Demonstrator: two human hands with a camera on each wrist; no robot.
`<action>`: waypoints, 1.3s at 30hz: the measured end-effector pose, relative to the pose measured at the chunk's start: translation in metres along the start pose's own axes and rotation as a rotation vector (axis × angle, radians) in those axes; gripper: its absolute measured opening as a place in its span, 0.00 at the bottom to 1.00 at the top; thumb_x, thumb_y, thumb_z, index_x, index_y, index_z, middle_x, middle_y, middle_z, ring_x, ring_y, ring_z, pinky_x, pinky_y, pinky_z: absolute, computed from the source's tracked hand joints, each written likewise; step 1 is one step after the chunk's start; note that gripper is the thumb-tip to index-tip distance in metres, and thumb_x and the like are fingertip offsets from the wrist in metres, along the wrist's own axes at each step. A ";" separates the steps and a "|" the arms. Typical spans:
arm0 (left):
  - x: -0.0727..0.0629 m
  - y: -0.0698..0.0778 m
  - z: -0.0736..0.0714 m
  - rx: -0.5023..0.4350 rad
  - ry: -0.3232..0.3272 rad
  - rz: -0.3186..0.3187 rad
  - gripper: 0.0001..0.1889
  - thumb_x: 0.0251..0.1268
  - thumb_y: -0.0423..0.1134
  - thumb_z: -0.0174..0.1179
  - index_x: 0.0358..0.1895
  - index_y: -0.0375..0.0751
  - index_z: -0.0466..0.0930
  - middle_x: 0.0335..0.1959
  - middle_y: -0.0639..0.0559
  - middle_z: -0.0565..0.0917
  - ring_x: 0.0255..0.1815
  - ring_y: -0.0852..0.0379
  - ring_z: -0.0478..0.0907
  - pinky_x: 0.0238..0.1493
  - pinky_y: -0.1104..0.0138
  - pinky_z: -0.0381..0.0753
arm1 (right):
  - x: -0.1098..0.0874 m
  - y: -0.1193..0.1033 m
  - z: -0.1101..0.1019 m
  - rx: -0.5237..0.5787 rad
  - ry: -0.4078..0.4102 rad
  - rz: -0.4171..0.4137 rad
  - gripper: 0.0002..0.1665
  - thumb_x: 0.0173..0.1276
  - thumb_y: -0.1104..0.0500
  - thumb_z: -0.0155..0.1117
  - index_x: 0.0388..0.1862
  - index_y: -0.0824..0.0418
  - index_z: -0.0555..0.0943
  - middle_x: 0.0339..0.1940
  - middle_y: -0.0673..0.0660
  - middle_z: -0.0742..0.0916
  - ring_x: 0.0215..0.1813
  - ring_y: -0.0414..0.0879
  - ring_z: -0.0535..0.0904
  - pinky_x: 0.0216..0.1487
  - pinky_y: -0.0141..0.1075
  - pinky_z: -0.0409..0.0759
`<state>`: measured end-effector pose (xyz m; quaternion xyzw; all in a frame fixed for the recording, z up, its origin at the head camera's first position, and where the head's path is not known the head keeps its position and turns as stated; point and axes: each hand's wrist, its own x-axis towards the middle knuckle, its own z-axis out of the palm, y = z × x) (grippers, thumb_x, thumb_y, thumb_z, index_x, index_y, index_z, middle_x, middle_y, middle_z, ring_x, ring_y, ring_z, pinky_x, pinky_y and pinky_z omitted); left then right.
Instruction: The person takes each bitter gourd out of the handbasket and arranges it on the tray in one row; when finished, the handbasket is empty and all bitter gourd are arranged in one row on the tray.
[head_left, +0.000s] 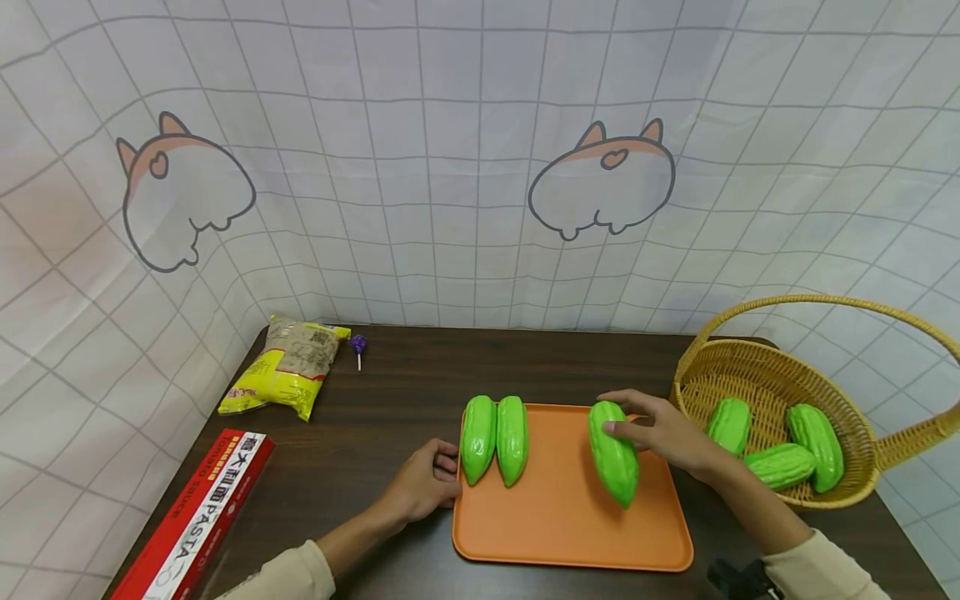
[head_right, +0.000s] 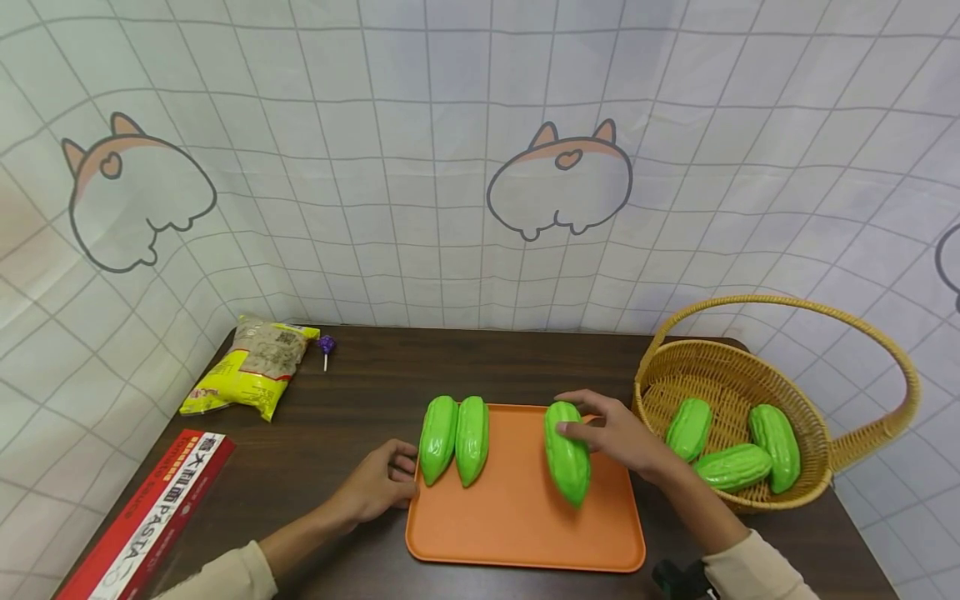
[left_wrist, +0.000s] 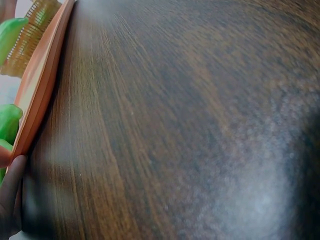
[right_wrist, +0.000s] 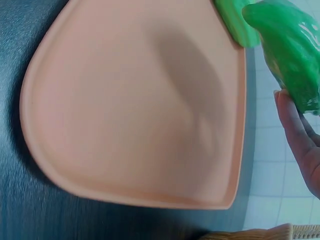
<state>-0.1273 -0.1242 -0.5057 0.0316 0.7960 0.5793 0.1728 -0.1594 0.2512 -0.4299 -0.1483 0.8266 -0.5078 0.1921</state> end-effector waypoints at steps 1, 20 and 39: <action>0.000 0.000 0.000 -0.002 -0.001 0.000 0.31 0.46 0.24 0.65 0.60 0.28 0.71 0.45 0.40 0.77 0.38 0.55 0.80 0.31 0.64 0.88 | 0.001 0.000 0.001 0.003 0.001 0.000 0.31 0.75 0.51 0.60 0.73 0.58 0.68 0.64 0.70 0.75 0.52 0.55 0.83 0.46 0.42 0.88; -0.001 0.001 0.000 0.004 -0.005 -0.003 0.30 0.47 0.24 0.65 0.60 0.28 0.71 0.45 0.40 0.77 0.38 0.55 0.80 0.32 0.64 0.88 | 0.018 0.004 0.020 0.052 -0.009 0.013 0.33 0.75 0.49 0.59 0.75 0.58 0.67 0.72 0.72 0.69 0.54 0.55 0.83 0.47 0.43 0.88; -0.001 0.001 0.000 0.006 -0.001 0.000 0.31 0.46 0.24 0.64 0.59 0.28 0.71 0.44 0.40 0.77 0.37 0.55 0.80 0.32 0.64 0.88 | 0.032 0.006 0.035 0.064 -0.046 0.009 0.35 0.75 0.50 0.59 0.76 0.61 0.65 0.68 0.69 0.74 0.52 0.52 0.83 0.48 0.46 0.87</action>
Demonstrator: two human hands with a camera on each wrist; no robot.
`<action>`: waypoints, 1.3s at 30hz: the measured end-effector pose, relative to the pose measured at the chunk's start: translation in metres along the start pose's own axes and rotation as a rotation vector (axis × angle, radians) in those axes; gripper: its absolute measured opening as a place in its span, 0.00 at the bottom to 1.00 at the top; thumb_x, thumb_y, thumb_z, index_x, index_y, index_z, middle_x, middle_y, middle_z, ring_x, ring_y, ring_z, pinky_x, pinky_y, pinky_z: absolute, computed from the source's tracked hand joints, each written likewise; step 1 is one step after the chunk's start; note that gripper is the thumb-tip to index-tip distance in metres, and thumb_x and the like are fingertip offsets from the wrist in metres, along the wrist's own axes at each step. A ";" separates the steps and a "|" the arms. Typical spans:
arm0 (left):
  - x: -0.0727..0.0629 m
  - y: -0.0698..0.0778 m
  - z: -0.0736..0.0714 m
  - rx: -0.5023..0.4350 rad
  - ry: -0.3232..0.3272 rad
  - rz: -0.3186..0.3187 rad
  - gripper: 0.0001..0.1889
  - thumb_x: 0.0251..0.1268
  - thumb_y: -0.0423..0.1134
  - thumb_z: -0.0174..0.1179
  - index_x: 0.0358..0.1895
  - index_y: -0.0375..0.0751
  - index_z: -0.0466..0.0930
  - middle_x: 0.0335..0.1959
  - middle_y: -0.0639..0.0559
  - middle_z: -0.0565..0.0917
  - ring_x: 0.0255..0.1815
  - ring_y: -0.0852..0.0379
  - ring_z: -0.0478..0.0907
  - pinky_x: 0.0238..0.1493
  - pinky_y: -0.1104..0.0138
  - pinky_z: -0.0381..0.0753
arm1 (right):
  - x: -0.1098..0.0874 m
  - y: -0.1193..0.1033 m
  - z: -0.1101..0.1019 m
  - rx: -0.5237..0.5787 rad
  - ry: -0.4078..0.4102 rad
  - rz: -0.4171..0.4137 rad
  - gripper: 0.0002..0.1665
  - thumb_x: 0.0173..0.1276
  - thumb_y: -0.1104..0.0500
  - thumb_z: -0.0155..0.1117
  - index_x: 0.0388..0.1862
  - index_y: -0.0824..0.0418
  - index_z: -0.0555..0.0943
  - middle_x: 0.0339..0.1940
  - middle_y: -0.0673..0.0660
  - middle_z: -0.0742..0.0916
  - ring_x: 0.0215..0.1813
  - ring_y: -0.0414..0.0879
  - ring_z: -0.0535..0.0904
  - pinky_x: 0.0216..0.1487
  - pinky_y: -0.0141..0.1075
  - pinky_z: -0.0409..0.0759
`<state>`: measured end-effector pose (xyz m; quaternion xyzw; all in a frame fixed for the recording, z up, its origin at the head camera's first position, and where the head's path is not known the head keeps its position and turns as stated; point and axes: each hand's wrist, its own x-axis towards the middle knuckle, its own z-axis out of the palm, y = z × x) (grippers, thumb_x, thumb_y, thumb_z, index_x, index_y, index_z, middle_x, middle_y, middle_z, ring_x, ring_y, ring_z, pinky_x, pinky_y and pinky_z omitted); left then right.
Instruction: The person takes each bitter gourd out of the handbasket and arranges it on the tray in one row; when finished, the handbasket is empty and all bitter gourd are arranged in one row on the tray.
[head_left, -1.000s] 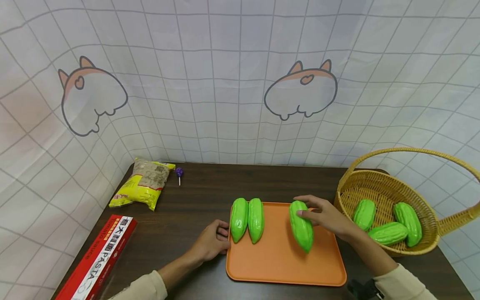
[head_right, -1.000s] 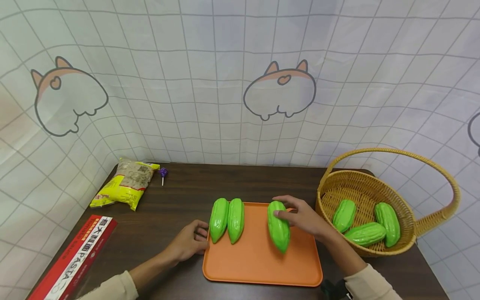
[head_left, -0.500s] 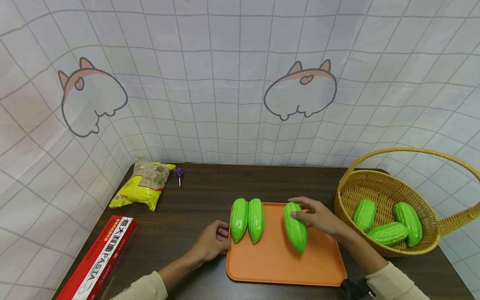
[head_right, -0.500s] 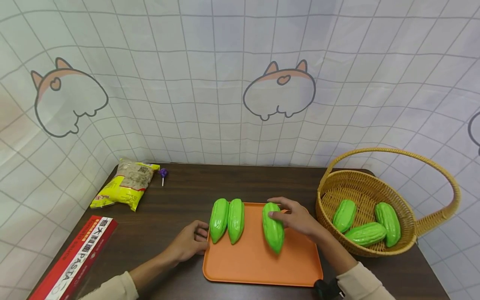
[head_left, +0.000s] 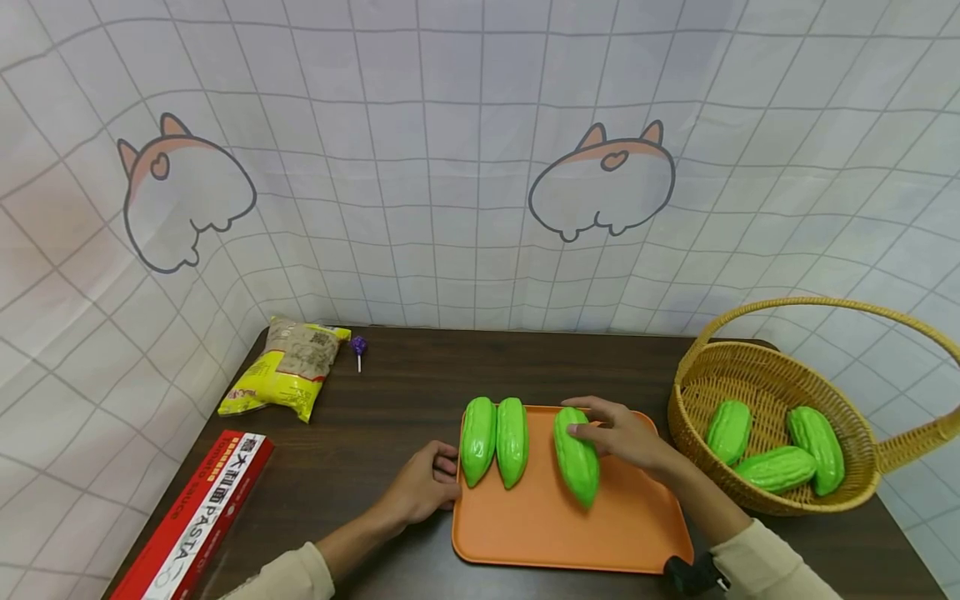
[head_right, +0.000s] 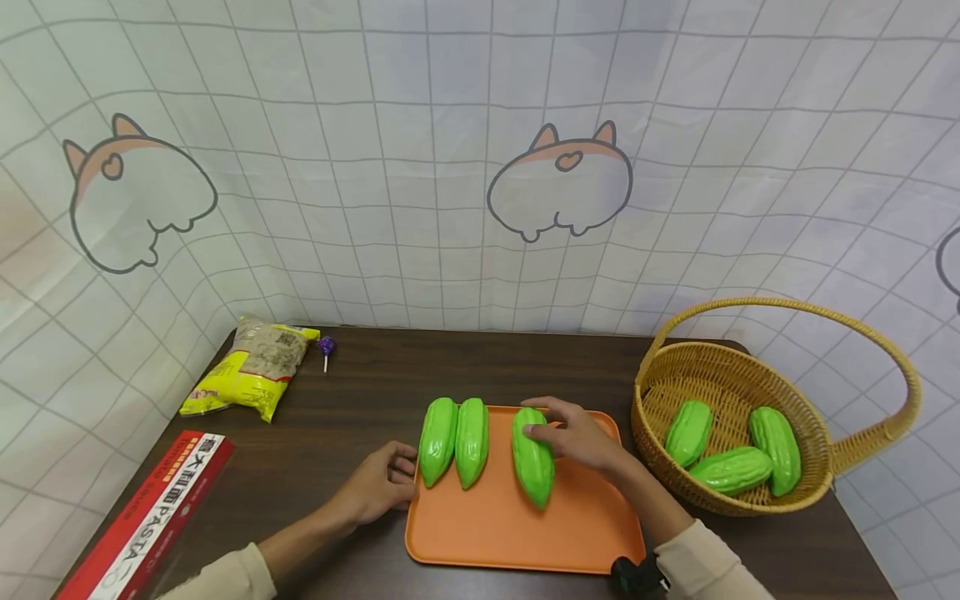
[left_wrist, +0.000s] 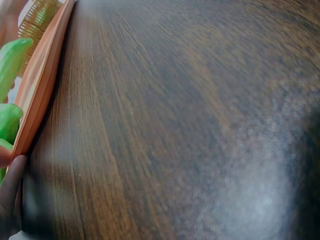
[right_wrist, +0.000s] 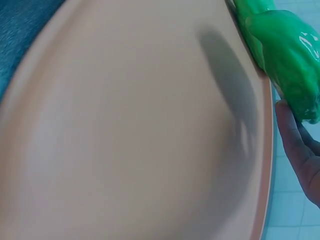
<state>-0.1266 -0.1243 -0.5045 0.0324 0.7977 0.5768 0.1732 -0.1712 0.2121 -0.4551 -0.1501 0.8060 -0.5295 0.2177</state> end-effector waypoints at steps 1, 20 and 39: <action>0.000 0.000 0.000 0.002 -0.002 -0.001 0.31 0.46 0.24 0.64 0.60 0.28 0.71 0.44 0.41 0.77 0.38 0.55 0.80 0.32 0.64 0.88 | 0.001 0.000 0.001 -0.007 -0.002 -0.006 0.35 0.75 0.50 0.59 0.75 0.61 0.65 0.69 0.70 0.73 0.52 0.52 0.83 0.48 0.46 0.87; 0.000 0.001 0.000 0.010 0.000 0.010 0.31 0.46 0.24 0.64 0.60 0.28 0.71 0.44 0.40 0.76 0.37 0.56 0.79 0.31 0.65 0.88 | 0.022 0.003 0.014 -0.040 0.077 0.037 0.34 0.73 0.47 0.62 0.74 0.58 0.69 0.70 0.68 0.74 0.48 0.50 0.82 0.42 0.43 0.84; -0.001 0.002 0.001 -0.006 0.003 -0.003 0.31 0.46 0.23 0.65 0.60 0.28 0.71 0.45 0.40 0.77 0.37 0.55 0.80 0.31 0.62 0.89 | 0.038 0.002 0.022 -0.020 0.120 0.092 0.34 0.73 0.48 0.62 0.74 0.59 0.69 0.52 0.64 0.83 0.43 0.47 0.83 0.45 0.42 0.86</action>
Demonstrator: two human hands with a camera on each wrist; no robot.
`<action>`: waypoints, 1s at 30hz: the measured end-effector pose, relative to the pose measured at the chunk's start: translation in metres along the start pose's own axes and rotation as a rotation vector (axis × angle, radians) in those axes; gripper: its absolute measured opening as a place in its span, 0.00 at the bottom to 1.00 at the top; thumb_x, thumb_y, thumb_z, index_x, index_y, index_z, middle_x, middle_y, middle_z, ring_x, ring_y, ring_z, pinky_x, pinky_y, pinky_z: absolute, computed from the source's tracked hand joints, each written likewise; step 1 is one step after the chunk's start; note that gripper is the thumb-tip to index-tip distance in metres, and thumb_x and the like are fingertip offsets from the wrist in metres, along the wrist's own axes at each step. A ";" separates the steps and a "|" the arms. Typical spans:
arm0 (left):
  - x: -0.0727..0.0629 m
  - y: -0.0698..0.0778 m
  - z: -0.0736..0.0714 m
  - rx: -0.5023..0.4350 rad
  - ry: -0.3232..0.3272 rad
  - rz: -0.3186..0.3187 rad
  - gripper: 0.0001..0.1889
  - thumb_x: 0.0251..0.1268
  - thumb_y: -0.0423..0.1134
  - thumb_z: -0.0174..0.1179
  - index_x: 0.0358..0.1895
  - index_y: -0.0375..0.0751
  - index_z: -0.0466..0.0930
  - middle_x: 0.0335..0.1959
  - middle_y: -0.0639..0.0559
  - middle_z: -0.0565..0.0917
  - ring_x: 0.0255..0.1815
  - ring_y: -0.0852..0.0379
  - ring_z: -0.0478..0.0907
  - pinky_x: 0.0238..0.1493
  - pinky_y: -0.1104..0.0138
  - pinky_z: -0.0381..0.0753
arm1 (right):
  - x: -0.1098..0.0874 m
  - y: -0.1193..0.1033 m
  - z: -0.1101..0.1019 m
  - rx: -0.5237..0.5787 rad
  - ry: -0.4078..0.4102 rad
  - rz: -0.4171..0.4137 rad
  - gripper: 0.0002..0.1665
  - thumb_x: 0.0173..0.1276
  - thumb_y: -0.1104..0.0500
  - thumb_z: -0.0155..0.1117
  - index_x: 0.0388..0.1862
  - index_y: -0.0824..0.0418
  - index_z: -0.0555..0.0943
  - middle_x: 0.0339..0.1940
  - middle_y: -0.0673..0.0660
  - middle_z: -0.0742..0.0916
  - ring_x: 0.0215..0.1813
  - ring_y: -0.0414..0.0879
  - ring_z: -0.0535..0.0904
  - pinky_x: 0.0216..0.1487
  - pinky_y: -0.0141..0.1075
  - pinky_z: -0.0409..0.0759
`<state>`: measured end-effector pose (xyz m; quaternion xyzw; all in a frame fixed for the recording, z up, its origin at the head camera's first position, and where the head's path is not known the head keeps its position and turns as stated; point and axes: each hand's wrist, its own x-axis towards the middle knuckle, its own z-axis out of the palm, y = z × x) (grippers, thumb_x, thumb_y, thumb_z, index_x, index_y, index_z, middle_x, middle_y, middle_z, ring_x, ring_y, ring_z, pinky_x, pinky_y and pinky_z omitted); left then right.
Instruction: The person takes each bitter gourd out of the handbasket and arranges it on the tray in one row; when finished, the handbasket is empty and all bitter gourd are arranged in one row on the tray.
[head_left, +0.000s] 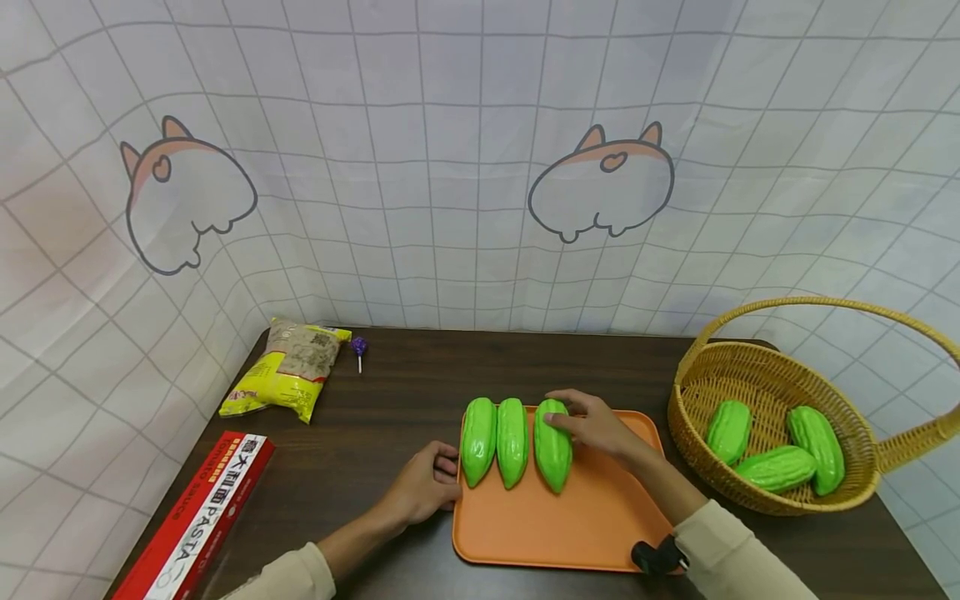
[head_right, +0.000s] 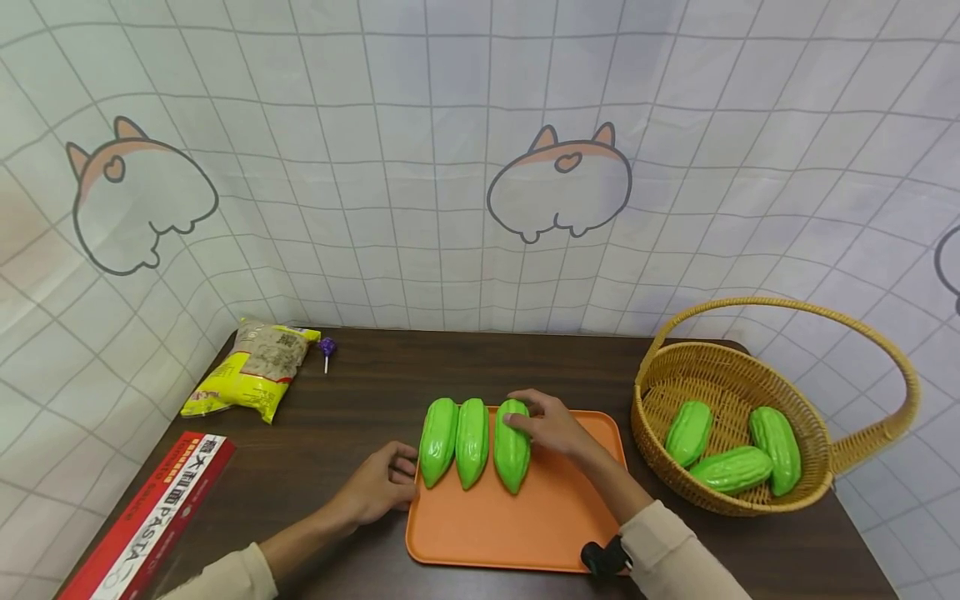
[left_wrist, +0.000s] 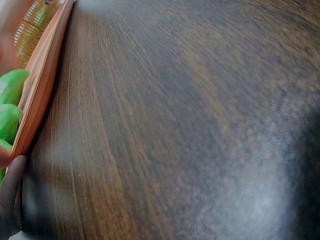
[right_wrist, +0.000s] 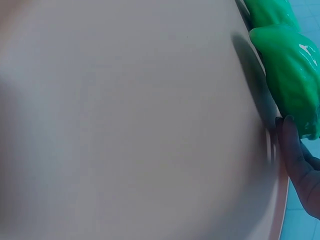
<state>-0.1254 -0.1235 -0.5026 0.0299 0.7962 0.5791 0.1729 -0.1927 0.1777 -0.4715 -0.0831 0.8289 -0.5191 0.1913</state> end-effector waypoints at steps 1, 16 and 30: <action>0.000 0.000 0.000 -0.001 0.001 0.001 0.31 0.46 0.23 0.65 0.60 0.28 0.71 0.45 0.40 0.77 0.37 0.55 0.80 0.31 0.62 0.89 | 0.001 0.000 0.000 -0.002 0.001 0.002 0.34 0.73 0.48 0.62 0.74 0.59 0.69 0.54 0.64 0.82 0.43 0.47 0.83 0.46 0.43 0.86; 0.001 -0.002 0.000 -0.009 -0.001 0.002 0.31 0.46 0.23 0.65 0.60 0.28 0.70 0.44 0.40 0.76 0.37 0.55 0.80 0.31 0.62 0.89 | 0.005 0.001 0.002 0.019 -0.043 0.010 0.41 0.70 0.50 0.67 0.76 0.62 0.64 0.61 0.71 0.78 0.48 0.50 0.84 0.48 0.44 0.87; 0.001 -0.001 0.000 -0.010 0.003 -0.004 0.31 0.45 0.23 0.64 0.59 0.28 0.71 0.44 0.41 0.77 0.37 0.55 0.80 0.31 0.62 0.88 | 0.004 0.002 0.001 0.049 -0.036 -0.003 0.41 0.69 0.50 0.67 0.75 0.64 0.65 0.59 0.72 0.78 0.47 0.51 0.85 0.48 0.44 0.88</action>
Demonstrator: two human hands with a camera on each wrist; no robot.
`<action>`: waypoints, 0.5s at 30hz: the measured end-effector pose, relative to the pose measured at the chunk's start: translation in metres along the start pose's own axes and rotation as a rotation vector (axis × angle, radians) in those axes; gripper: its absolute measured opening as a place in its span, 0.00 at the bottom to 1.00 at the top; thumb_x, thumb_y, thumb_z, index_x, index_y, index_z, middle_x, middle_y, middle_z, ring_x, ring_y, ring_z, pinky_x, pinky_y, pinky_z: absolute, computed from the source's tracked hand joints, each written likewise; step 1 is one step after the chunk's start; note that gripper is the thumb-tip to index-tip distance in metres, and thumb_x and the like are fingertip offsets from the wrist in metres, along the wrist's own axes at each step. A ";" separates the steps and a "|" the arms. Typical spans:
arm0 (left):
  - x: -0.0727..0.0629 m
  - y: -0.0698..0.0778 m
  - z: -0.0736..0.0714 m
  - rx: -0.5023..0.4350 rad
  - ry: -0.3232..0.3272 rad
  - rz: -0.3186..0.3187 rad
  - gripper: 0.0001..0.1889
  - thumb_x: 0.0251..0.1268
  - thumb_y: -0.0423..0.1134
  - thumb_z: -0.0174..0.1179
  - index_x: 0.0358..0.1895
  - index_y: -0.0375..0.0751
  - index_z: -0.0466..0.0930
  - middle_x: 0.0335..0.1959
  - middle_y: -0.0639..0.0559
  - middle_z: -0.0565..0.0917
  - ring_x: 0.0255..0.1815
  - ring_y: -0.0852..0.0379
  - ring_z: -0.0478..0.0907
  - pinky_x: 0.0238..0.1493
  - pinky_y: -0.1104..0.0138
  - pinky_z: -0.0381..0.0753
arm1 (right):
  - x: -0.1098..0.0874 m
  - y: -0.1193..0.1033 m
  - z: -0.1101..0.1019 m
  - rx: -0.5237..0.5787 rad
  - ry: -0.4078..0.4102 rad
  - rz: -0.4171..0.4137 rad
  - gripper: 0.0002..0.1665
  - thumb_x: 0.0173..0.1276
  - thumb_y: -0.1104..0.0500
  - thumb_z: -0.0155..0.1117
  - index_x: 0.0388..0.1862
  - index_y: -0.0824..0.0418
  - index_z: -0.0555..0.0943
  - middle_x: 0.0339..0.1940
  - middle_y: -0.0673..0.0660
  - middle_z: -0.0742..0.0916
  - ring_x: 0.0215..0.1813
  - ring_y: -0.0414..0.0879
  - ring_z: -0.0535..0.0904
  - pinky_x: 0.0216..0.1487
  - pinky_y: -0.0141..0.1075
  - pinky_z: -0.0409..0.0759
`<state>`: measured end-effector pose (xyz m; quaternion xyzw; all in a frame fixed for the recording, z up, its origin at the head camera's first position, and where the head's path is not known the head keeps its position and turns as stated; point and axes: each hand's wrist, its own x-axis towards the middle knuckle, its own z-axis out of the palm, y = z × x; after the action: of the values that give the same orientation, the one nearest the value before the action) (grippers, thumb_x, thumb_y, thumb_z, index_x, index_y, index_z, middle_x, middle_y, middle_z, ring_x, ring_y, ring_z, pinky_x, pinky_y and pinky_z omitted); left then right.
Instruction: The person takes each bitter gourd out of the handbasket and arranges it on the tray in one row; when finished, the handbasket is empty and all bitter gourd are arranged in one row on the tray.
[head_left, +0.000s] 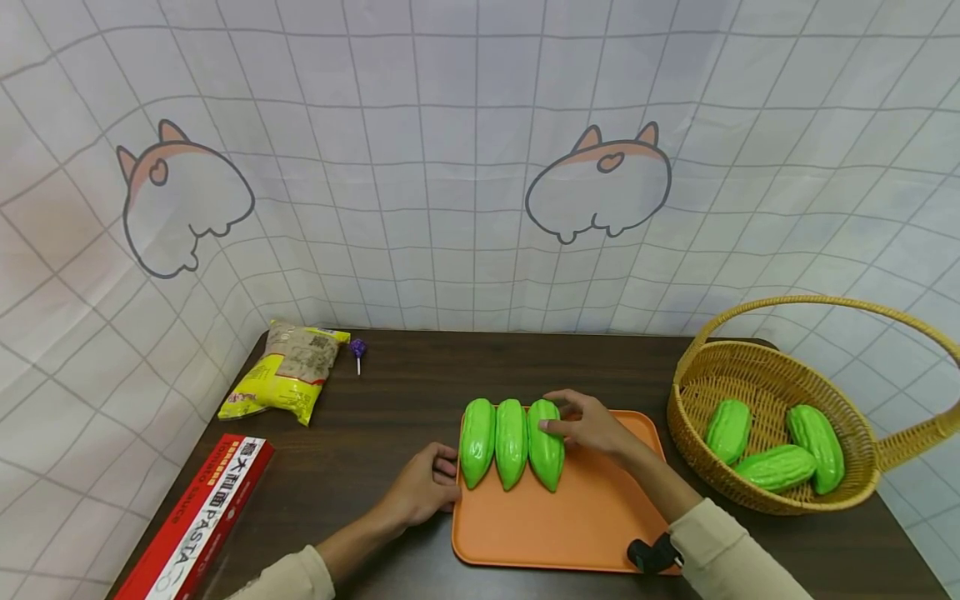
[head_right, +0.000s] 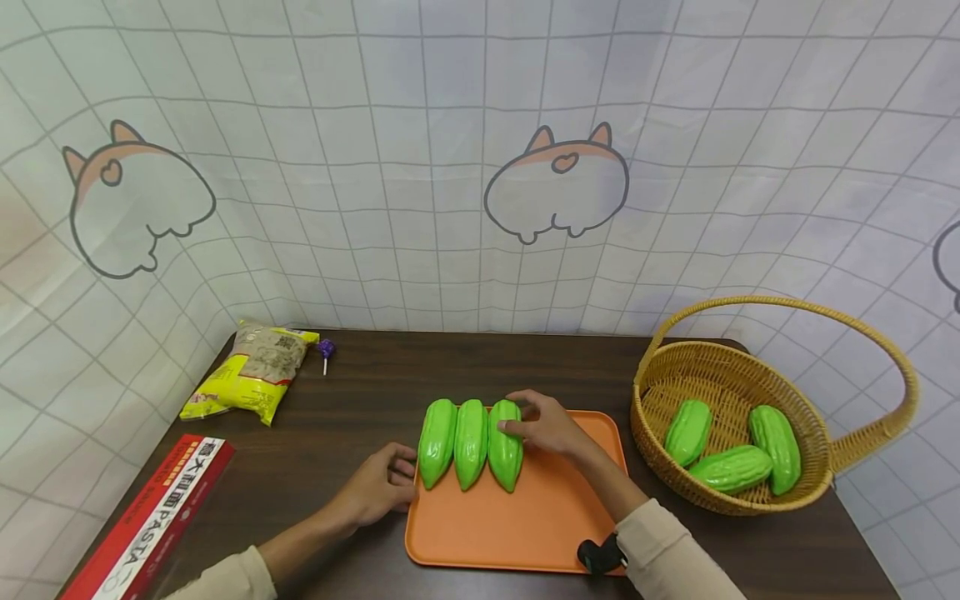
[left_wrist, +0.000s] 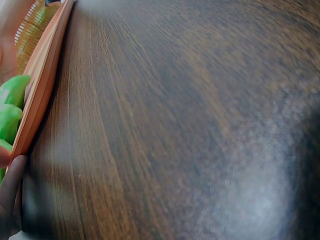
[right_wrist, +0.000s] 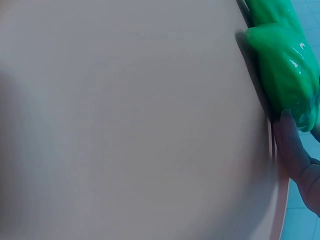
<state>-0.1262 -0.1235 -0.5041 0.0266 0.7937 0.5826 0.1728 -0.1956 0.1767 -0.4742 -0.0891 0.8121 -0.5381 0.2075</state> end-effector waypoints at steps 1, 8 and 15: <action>0.000 0.000 0.000 0.002 0.000 -0.001 0.31 0.45 0.23 0.64 0.59 0.28 0.71 0.44 0.41 0.77 0.37 0.55 0.80 0.30 0.62 0.88 | 0.000 0.000 0.000 0.001 -0.001 -0.002 0.41 0.70 0.50 0.67 0.75 0.65 0.64 0.60 0.72 0.78 0.47 0.51 0.85 0.48 0.44 0.88; -0.001 0.002 0.000 0.012 -0.002 -0.003 0.31 0.46 0.24 0.65 0.60 0.28 0.71 0.45 0.40 0.77 0.37 0.55 0.80 0.31 0.62 0.88 | -0.002 0.001 -0.002 0.021 0.005 0.000 0.42 0.70 0.50 0.67 0.75 0.65 0.63 0.60 0.72 0.78 0.48 0.52 0.85 0.49 0.46 0.88; 0.000 0.001 0.000 0.016 -0.007 -0.009 0.31 0.46 0.24 0.65 0.60 0.28 0.71 0.45 0.40 0.77 0.38 0.55 0.80 0.31 0.64 0.88 | -0.004 0.002 -0.006 -0.013 0.036 0.007 0.42 0.69 0.49 0.67 0.75 0.64 0.64 0.61 0.71 0.77 0.48 0.52 0.84 0.47 0.47 0.88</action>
<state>-0.1270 -0.1233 -0.5030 0.0265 0.7978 0.5753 0.1783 -0.1940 0.1837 -0.4731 -0.0780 0.8194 -0.5337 0.1939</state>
